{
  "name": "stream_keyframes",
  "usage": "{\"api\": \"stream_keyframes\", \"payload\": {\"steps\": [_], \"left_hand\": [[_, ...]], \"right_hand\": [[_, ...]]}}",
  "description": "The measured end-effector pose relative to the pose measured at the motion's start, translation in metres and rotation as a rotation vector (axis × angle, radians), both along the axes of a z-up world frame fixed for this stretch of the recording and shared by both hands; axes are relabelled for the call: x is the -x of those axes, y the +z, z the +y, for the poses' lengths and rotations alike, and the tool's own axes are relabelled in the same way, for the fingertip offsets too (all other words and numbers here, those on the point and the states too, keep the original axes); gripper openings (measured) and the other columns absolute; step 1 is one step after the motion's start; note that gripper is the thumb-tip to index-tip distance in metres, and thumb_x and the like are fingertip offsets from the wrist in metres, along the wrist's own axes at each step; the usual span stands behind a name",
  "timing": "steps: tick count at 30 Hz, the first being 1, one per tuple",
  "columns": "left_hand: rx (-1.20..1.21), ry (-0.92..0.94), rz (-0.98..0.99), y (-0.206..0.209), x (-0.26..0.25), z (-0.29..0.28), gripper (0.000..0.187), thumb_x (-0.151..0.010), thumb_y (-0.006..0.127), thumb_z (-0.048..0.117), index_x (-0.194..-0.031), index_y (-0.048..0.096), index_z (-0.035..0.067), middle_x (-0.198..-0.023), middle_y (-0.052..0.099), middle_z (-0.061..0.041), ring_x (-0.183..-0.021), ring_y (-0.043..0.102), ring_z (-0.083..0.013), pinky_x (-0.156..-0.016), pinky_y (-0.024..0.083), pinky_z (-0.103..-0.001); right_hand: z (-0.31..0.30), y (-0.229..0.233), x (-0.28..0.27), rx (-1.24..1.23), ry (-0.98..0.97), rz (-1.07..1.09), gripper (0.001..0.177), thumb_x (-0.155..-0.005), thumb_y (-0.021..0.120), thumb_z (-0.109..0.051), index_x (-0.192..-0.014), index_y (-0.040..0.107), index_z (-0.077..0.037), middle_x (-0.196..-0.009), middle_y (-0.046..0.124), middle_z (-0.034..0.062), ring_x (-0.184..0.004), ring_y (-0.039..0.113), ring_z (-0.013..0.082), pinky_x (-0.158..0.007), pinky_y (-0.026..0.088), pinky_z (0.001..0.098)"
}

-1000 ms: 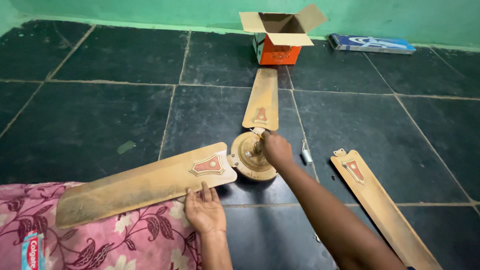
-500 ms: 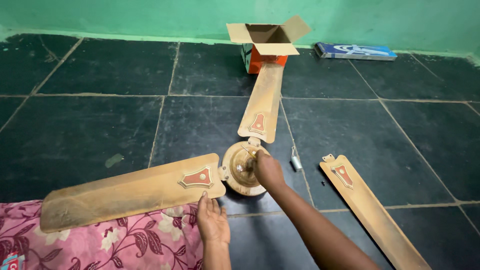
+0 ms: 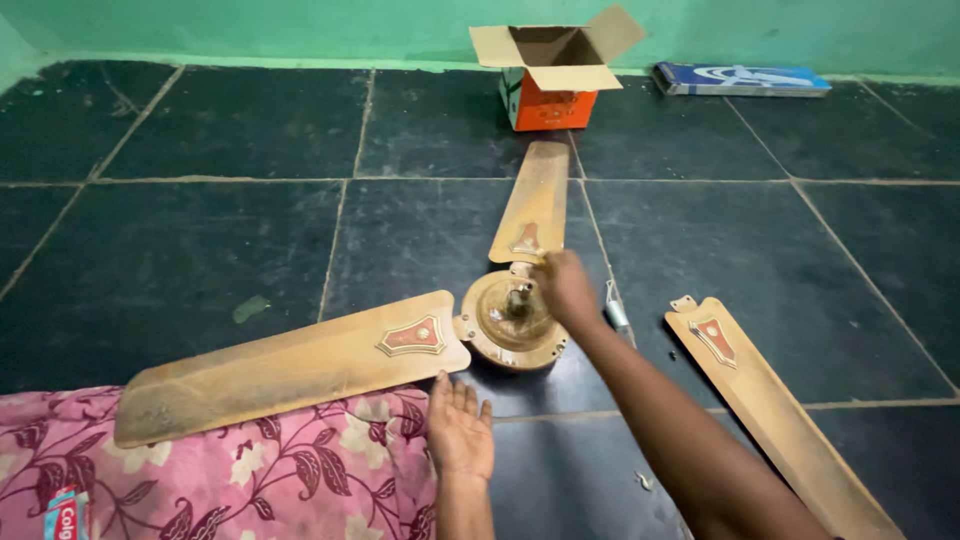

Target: The person uses a screwdriver to remove screws from the ceiling fan hub and detaches two fan blades. The removed blades and screws are placed on the floor beside the fan hub.

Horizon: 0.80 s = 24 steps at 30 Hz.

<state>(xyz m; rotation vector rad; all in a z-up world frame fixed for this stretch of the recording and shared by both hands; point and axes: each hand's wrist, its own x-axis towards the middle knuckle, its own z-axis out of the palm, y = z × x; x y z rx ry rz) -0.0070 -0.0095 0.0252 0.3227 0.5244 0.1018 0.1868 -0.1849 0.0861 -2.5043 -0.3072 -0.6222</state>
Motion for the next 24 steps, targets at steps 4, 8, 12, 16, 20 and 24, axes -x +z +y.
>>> {"api": "stream_keyframes", "payload": {"steps": [4,8,12,16,20,24], "left_hand": [[-0.015,0.027,-0.06,0.013,0.0,-0.003,0.081,-0.084,0.062,0.046,-0.155,0.04,0.013,-0.159,0.042,-0.004,-0.14,0.042,-0.0198,-0.111,0.032,-0.045],[0.034,0.075,-0.151,0.023,0.001,-0.002,0.073,-0.09,0.059,0.041,-0.155,0.039,0.013,-0.163,0.039,-0.005,-0.147,0.039,-0.0219,-0.115,0.032,-0.049],[-0.093,0.028,-0.064,0.021,0.0,-0.01,0.066,-0.092,0.059,0.034,-0.153,0.043,0.014,-0.16,0.044,-0.005,-0.145,0.044,-0.022,-0.114,0.035,-0.047],[-0.229,-0.119,0.161,0.005,0.004,-0.018,0.06,-0.092,0.06,0.027,-0.149,0.05,0.015,-0.154,0.052,-0.007,-0.133,0.057,-0.0278,-0.106,0.042,-0.048],[-0.303,-0.105,0.13,-0.012,0.007,-0.015,0.054,-0.094,0.058,0.024,-0.146,0.052,0.014,-0.152,0.052,-0.007,-0.129,0.06,-0.0278,-0.102,0.046,-0.046],[-0.312,-0.119,0.173,-0.026,-0.001,-0.007,0.051,-0.094,0.056,0.023,-0.145,0.053,0.017,-0.151,0.054,-0.005,-0.13,0.059,-0.0289,-0.102,0.046,-0.047]], "right_hand": [[-0.048,-0.002,-0.01,-0.282,-0.399,0.182,0.034,-0.092,0.074,-0.034,-0.103,0.072,-0.001,-0.087,0.07,0.0229,-0.083,0.07,0.0421,-0.072,0.054,0.0491],[-0.085,-0.022,-0.027,-0.206,-0.437,0.339,0.024,-0.094,0.069,-0.027,-0.108,0.079,-0.01,-0.088,0.074,0.0195,-0.083,0.071,0.0361,-0.073,0.054,0.0456],[-0.087,-0.049,-0.057,-0.491,-0.381,0.552,0.028,-0.094,0.068,-0.03,-0.102,0.079,-0.006,-0.079,0.074,0.0089,-0.066,0.066,0.0236,-0.056,0.051,0.0403],[-0.073,-0.081,-0.082,-0.803,-0.3,0.634,0.038,-0.095,0.068,-0.036,-0.097,0.075,0.001,-0.069,0.066,0.004,-0.055,0.056,0.0179,-0.044,0.043,0.0353],[-0.066,-0.1,-0.112,-0.571,-0.377,0.598,0.039,-0.093,0.073,-0.035,-0.086,0.075,0.003,-0.062,0.063,0.0087,-0.051,0.059,0.0206,-0.047,0.046,0.0357],[-0.072,-0.114,-0.133,-0.505,-0.315,0.509,0.029,-0.082,0.079,-0.027,-0.078,0.075,0.001,-0.061,0.067,0.0091,-0.05,0.062,0.0192,-0.051,0.048,0.0359]]}}
